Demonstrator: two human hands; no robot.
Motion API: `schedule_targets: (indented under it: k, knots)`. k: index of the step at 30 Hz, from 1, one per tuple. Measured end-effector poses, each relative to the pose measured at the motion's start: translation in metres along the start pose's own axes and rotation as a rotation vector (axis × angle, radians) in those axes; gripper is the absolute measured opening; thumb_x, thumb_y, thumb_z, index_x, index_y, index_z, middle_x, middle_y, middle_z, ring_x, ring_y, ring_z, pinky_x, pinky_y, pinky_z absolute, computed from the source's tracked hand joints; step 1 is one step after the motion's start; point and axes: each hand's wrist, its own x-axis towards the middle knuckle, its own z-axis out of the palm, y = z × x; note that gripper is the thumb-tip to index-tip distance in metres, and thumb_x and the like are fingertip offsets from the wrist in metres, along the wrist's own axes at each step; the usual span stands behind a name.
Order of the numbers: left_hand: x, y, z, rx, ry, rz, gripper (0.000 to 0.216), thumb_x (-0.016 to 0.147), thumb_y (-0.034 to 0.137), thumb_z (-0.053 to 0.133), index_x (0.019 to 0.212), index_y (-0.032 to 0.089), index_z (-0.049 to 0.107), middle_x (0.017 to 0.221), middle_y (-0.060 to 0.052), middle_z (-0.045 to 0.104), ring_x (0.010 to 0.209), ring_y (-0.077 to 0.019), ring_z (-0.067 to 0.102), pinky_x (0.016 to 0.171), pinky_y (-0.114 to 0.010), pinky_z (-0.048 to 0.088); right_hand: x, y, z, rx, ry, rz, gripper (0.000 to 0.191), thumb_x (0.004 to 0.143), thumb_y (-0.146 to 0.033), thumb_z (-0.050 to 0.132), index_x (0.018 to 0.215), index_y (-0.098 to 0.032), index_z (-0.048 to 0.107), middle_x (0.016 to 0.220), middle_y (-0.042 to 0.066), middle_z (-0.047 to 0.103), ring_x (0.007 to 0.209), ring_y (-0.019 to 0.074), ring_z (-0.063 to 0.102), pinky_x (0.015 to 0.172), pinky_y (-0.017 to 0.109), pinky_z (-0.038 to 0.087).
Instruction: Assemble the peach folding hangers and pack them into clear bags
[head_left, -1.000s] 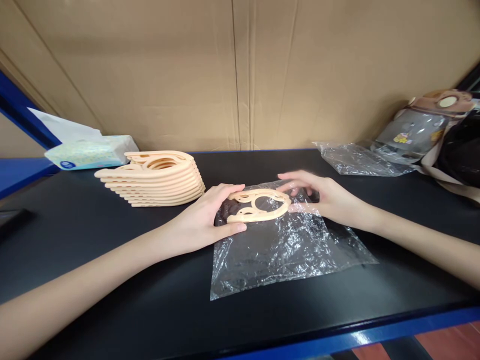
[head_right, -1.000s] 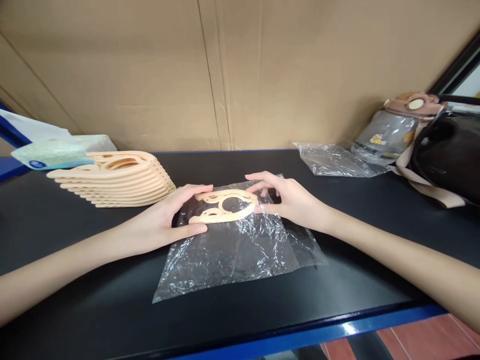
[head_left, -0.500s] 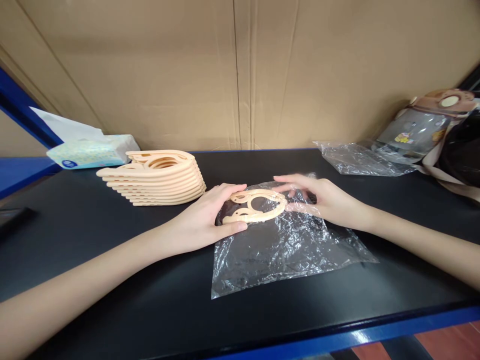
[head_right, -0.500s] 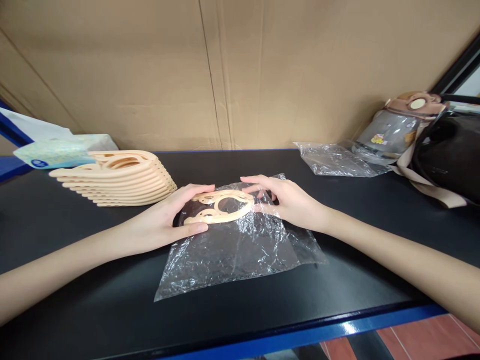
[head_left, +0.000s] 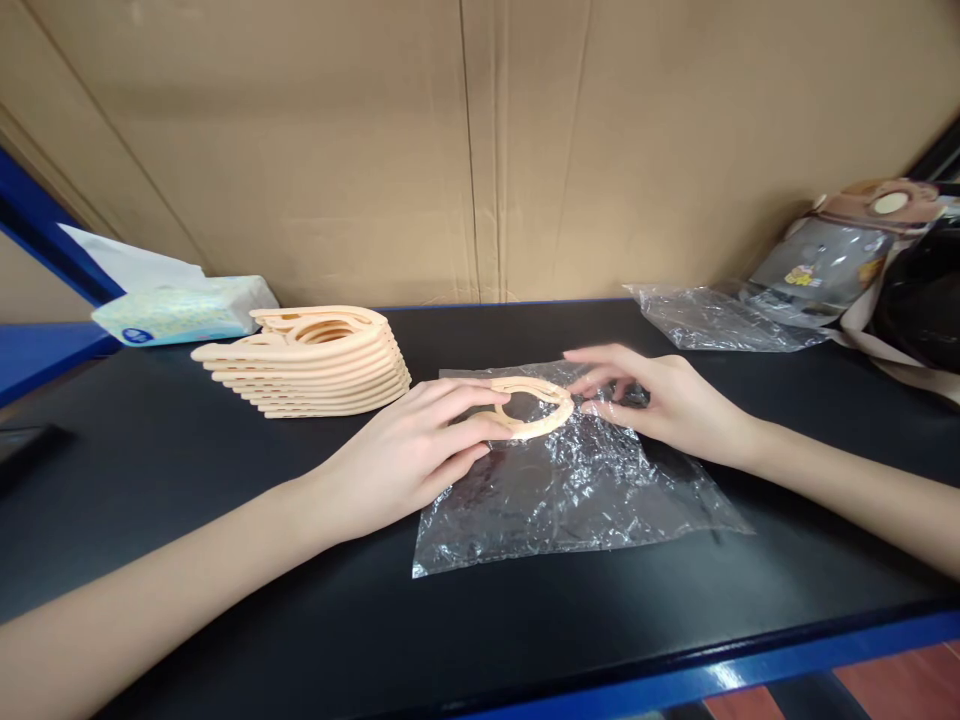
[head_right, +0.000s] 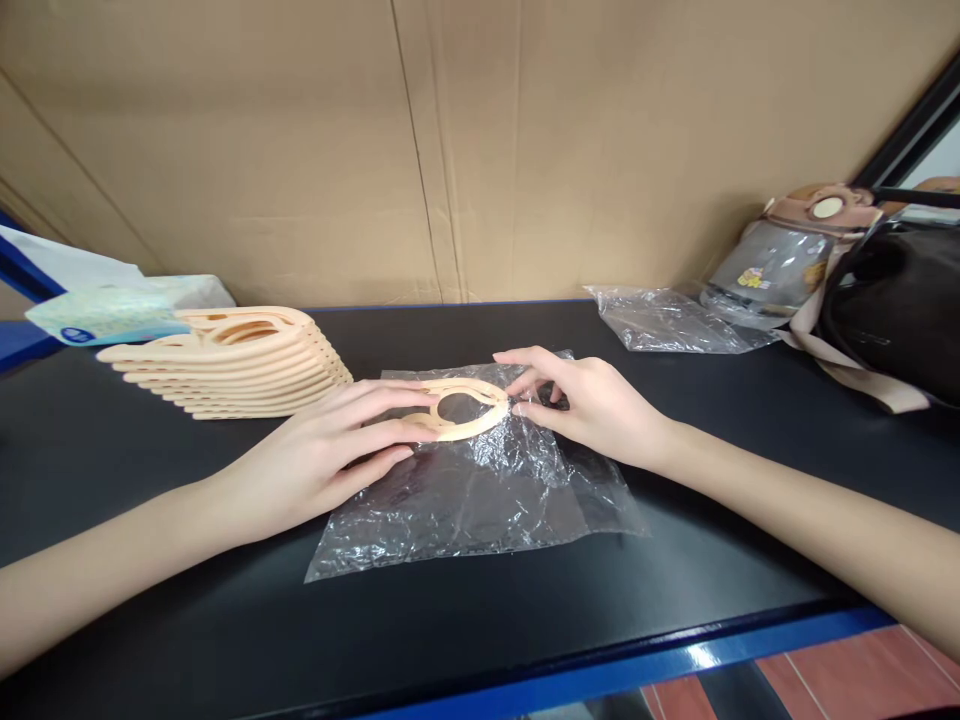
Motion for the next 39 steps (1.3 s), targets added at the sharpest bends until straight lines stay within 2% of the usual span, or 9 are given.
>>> schedule_targets:
  k: [6,10,12,15,21,27,33,37,39]
  knots:
    - [-0.003,-0.001,0.001,0.0,-0.032,-0.014,0.036,0.099,0.019,0.045,0.131,0.029,0.058,0.142,-0.004,0.052,0.131,-0.0235,0.047,0.107,-0.042,0.043,0.0,-0.001,-0.002,0.0,-0.026,-0.024,0.041,0.089,-0.035,0.058,0.127,-0.023,0.054,0.103,0.0,0.077,0.064,0.0131,0.061,0.067,0.031,0.054]
    - [-0.002,0.001,-0.001,0.004,-0.027,-0.037,0.037,0.098,0.016,0.044,0.13,0.028,0.059,0.14,-0.005,0.053,0.129,-0.0233,0.05,0.105,-0.041,0.045,-0.001,-0.002,0.0,0.004,0.046,-0.052,0.034,0.089,-0.034,0.057,0.122,-0.024,0.058,0.096,0.0,0.078,0.057,0.0123,0.06,0.063,0.03,0.053]
    - [-0.001,0.003,-0.003,0.023,-0.024,-0.002,0.035,0.099,0.015,0.042,0.127,0.025,0.06,0.135,-0.005,0.058,0.123,-0.0222,0.054,0.101,-0.038,0.048,-0.002,-0.003,0.001,-0.003,0.086,-0.064,0.031,0.09,-0.034,0.057,0.119,-0.024,0.06,0.089,-0.001,0.078,0.059,0.0128,0.064,0.063,0.029,0.053]
    - [0.0,0.006,-0.005,0.064,-0.032,0.079,0.033,0.099,0.013,0.041,0.124,0.02,0.061,0.128,-0.006,0.063,0.115,-0.0215,0.059,0.097,-0.037,0.051,-0.003,-0.003,0.001,-0.015,0.076,-0.086,0.03,0.09,-0.032,0.058,0.119,-0.024,0.061,0.083,-0.002,0.077,0.066,0.0141,0.068,0.066,0.029,0.054]
    - [-0.002,0.005,-0.003,0.153,-0.03,0.173,0.035,0.097,0.008,0.041,0.125,0.019,0.061,0.133,-0.005,0.062,0.116,-0.0216,0.06,0.097,-0.037,0.052,-0.004,-0.002,0.0,0.015,0.03,-0.138,0.034,0.09,-0.03,0.059,0.123,-0.022,0.061,0.086,-0.001,0.078,0.083,0.0171,0.072,0.073,0.03,0.056]
    - [-0.003,0.003,-0.001,0.151,-0.001,0.188,0.034,0.099,0.012,0.041,0.126,0.018,0.06,0.132,-0.007,0.062,0.117,-0.0217,0.06,0.097,-0.037,0.052,-0.004,-0.002,0.0,0.001,-0.008,-0.142,0.036,0.088,-0.029,0.061,0.123,-0.024,0.061,0.094,-0.001,0.078,0.071,0.0144,0.071,0.064,0.027,0.055]
    - [-0.002,0.003,-0.004,0.254,0.008,0.102,0.03,0.1,0.017,0.039,0.113,0.019,0.067,0.126,-0.006,0.065,0.109,-0.0233,0.062,0.087,-0.037,0.054,-0.004,-0.001,0.0,-0.011,-0.029,-0.135,0.039,0.088,-0.029,0.062,0.126,-0.024,0.06,0.096,-0.001,0.078,0.074,0.0148,0.071,0.064,0.027,0.054]
    - [-0.002,0.002,-0.006,0.231,-0.013,0.072,0.029,0.1,0.019,0.04,0.11,0.019,0.067,0.125,-0.005,0.066,0.11,-0.0221,0.061,0.091,-0.036,0.052,-0.004,0.0,0.0,0.004,-0.038,-0.139,0.038,0.089,-0.03,0.06,0.126,-0.025,0.06,0.095,-0.001,0.078,0.074,0.0145,0.071,0.066,0.027,0.055]
    - [-0.003,0.002,-0.01,0.227,0.02,0.079,0.026,0.098,0.019,0.043,0.113,0.02,0.065,0.124,-0.005,0.066,0.109,-0.0213,0.062,0.092,-0.036,0.051,-0.003,0.0,0.0,0.01,-0.022,-0.151,0.036,0.09,-0.031,0.059,0.125,-0.025,0.061,0.093,-0.001,0.078,0.073,0.0141,0.07,0.067,0.027,0.055]
